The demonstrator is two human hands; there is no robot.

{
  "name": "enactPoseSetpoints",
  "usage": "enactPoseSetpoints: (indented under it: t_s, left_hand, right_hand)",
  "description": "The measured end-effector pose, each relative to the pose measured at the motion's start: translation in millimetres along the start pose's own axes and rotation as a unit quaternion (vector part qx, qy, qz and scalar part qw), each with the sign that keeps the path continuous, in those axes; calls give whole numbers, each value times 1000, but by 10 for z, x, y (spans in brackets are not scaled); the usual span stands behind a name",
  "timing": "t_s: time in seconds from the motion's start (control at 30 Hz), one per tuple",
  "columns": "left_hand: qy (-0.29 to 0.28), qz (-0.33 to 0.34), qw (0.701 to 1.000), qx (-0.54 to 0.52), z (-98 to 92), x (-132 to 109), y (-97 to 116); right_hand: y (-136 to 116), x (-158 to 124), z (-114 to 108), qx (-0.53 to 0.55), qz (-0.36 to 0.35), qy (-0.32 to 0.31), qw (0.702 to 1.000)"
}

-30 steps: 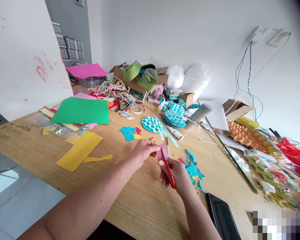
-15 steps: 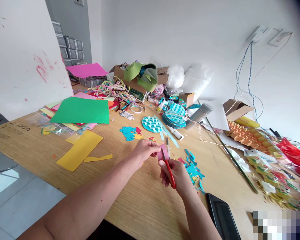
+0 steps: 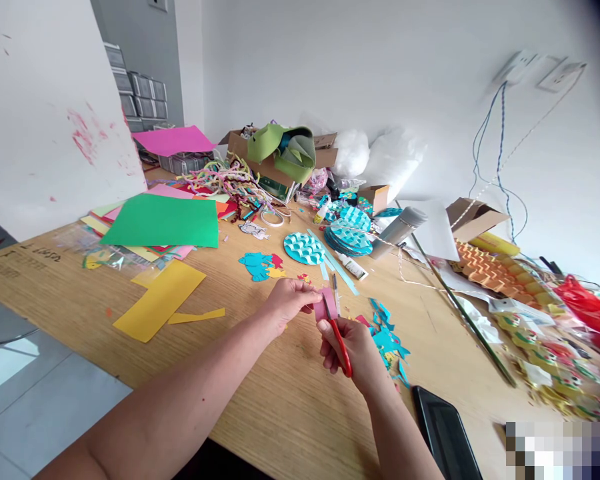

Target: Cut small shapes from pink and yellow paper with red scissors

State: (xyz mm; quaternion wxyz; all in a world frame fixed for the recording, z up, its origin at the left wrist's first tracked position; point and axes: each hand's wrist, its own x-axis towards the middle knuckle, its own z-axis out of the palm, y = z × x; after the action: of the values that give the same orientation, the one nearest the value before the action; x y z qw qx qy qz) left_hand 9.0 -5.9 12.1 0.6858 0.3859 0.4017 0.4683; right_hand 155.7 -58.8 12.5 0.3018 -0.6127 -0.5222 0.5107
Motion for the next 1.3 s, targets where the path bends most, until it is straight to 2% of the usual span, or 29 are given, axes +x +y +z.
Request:
enactPoseSetpoints:
  t_s: [0.5,0.7,1.3]
  left_hand:
    - [12,-15,1000,19,-6,-7,16]
    - [-5,-6,1000,18,-3,-15,24]
    - [-4,2,999,32,-18,-6,29]
  right_hand:
    - [23,15,-11,-1,11,-2,1000]
    - [18,12,-9,1,9,-2,1000]
    - [4,-1,-18,-10,10,-4,1000]
